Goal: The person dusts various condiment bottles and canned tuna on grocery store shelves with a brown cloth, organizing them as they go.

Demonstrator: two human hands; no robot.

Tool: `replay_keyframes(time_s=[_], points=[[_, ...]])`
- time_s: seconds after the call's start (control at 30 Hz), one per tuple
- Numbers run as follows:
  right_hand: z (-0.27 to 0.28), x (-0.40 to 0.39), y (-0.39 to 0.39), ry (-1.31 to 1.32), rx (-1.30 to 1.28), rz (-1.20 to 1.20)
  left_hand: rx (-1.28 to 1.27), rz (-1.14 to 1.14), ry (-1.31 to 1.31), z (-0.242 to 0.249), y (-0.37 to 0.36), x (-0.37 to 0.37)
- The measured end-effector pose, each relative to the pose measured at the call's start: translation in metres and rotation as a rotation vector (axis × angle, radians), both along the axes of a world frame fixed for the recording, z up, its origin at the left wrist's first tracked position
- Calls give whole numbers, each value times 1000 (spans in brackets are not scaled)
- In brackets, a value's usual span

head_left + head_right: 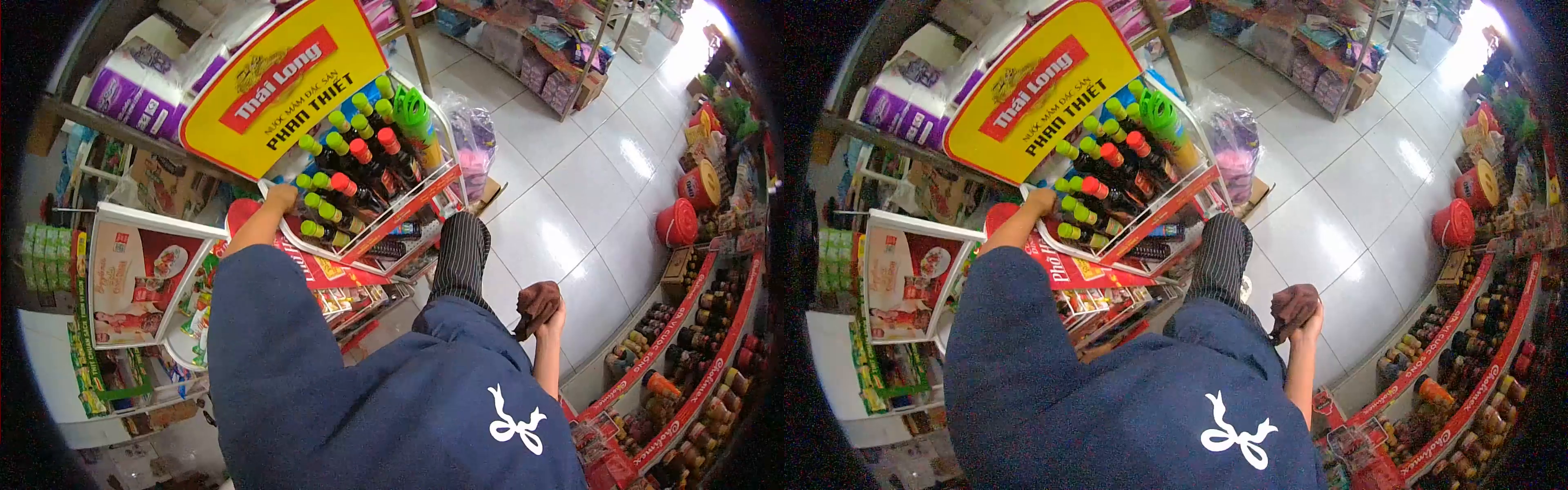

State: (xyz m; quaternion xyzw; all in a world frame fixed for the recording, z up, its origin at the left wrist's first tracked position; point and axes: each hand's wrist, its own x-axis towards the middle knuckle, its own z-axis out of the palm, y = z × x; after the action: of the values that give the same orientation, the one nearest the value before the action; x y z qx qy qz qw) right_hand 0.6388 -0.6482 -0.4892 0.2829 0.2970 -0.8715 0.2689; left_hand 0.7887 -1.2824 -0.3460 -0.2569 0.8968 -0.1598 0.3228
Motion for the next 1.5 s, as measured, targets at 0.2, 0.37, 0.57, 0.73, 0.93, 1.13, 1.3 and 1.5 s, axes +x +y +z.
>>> replay_keyframes(time_s=[0.2, 0.37, 0.57, 0.73, 0.93, 1.13, 1.3, 1.5], points=[[13, 16, 10, -102, 63, -61, -192, -26, -22, 59, 41, -39], [-10, 27, 20, -156, 9, -80, -396, 199, 281, 151, 68, -89], [0, 21, 12, -146, 41, -36, -306, 49, 759, 296, 121, -101], [3, 21, 10, -89, -42, 11, -295, -90, 1226, 337, 102, -83], [-13, 22, 3, -111, -33, 8, -520, -184, 1465, 356, 58, -75], [-9, 21, 1, -97, -34, 54, -683, -52, 1303, 311, -10, -101], [-16, 11, -4, -75, -7, 100, -517, 208, 1275, 286, -41, -102], [-52, 19, -12, -97, -43, 172, -359, 123, 1248, 301, -69, -82]])
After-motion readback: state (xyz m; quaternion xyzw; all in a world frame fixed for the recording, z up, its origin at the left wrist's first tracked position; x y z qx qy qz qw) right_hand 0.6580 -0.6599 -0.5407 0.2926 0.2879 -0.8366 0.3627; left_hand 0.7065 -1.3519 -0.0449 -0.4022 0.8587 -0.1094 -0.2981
